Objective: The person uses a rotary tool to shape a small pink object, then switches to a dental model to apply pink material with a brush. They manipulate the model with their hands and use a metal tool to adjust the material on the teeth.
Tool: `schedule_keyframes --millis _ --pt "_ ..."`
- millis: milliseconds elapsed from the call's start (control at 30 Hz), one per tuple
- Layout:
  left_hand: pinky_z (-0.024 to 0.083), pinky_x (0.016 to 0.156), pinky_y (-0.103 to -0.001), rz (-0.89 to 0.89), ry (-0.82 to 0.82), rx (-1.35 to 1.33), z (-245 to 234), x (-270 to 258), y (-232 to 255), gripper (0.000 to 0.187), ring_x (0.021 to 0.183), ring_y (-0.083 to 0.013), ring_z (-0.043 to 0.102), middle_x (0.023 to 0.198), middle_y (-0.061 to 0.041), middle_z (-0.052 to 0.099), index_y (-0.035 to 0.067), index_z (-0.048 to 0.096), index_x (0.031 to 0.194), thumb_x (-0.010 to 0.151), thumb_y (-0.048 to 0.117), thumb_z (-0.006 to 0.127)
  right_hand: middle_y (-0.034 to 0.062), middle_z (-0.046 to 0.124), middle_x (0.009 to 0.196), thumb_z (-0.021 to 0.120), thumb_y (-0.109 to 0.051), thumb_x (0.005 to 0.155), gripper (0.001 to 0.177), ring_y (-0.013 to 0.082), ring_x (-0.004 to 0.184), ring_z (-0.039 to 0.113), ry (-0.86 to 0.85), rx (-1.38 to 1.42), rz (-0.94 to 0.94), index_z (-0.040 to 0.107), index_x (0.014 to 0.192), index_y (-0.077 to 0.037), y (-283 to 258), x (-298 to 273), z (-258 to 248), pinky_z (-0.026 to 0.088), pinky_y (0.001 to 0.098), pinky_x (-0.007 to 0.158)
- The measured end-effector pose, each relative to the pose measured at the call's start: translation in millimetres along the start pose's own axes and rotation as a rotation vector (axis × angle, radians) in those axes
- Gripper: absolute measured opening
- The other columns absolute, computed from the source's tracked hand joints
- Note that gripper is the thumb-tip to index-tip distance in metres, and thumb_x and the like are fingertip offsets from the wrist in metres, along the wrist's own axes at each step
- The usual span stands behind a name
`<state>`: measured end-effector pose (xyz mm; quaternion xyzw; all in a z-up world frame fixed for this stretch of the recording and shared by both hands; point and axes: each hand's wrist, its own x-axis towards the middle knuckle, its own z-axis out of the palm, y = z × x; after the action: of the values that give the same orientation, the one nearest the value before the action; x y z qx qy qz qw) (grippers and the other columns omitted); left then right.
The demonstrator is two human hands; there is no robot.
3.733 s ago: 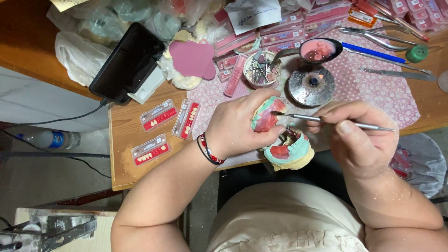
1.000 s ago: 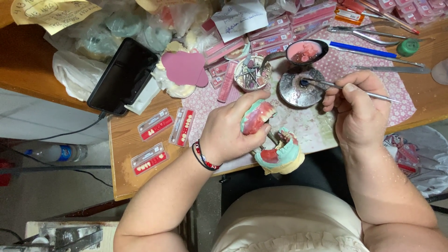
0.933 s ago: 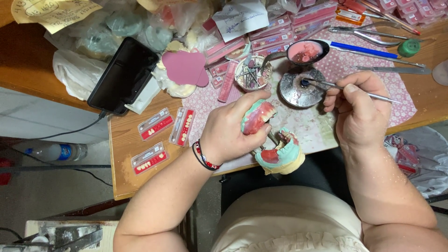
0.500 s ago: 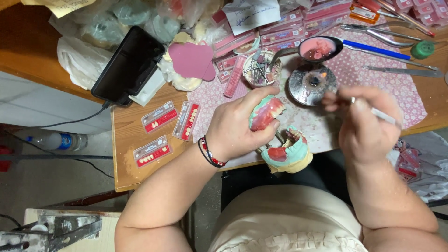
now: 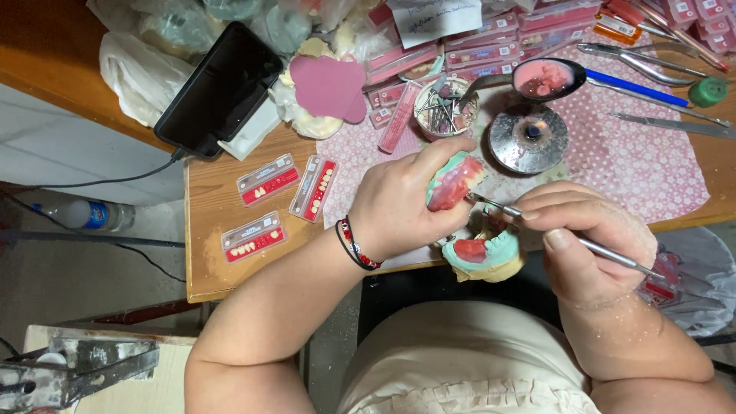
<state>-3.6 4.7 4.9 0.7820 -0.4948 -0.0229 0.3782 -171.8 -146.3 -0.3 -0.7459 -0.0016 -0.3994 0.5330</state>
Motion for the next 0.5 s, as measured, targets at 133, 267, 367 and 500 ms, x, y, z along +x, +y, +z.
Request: schedule_keyframes --millis 133,267,367,500 --pt "0.062 0.081 -0.042 -0.004 -0.005 -0.007 -1.3 -0.8 1.4 0.061 0.103 -0.0264 0.079 0.129 0.003 0.076 0.024 0.055 0.140 0.081 0.033 0.067 0.0223 0.069 0.095 0.056 -0.018 0.098 0.021 0.0345 0.094 0.073 0.029 0.017 0.021 0.064 0.094 0.001 5.8 -4.8 3.0 0.059 0.0434 0.095" --pt "0.061 0.081 -0.044 -0.020 -0.015 0.003 -3.2 0.4 2.2 0.062 0.104 -0.0274 0.078 0.130 0.004 0.075 0.024 0.055 0.140 0.080 0.033 0.066 0.0232 0.069 0.093 0.055 -0.017 0.097 0.022 0.0359 0.090 0.073 0.055 0.035 -0.037 0.064 0.093 0.003 10.7 -3.9 7.6 0.060 0.0456 0.092" --pt "0.061 0.081 -0.044 -0.029 -0.029 -0.003 -4.1 0.8 2.4 0.062 0.106 -0.0271 0.078 0.132 0.005 0.074 0.024 0.054 0.140 0.080 0.034 0.066 0.0236 0.070 0.095 0.054 -0.018 0.099 0.022 0.0349 0.089 0.073 0.034 0.074 -0.049 0.064 0.095 0.002 8.3 -1.3 12.0 0.060 0.0439 0.090" --pt "0.061 0.085 -0.043 -0.023 -0.023 0.002 -3.0 0.1 1.6 0.063 0.110 -0.0255 0.077 0.134 0.004 0.074 0.023 0.054 0.141 0.079 0.033 0.066 0.0227 0.071 0.096 0.051 -0.017 0.102 0.024 0.0348 0.089 0.074 0.007 0.091 -0.110 0.065 0.096 0.001 12.7 -0.5 15.0 0.060 0.0446 0.088"
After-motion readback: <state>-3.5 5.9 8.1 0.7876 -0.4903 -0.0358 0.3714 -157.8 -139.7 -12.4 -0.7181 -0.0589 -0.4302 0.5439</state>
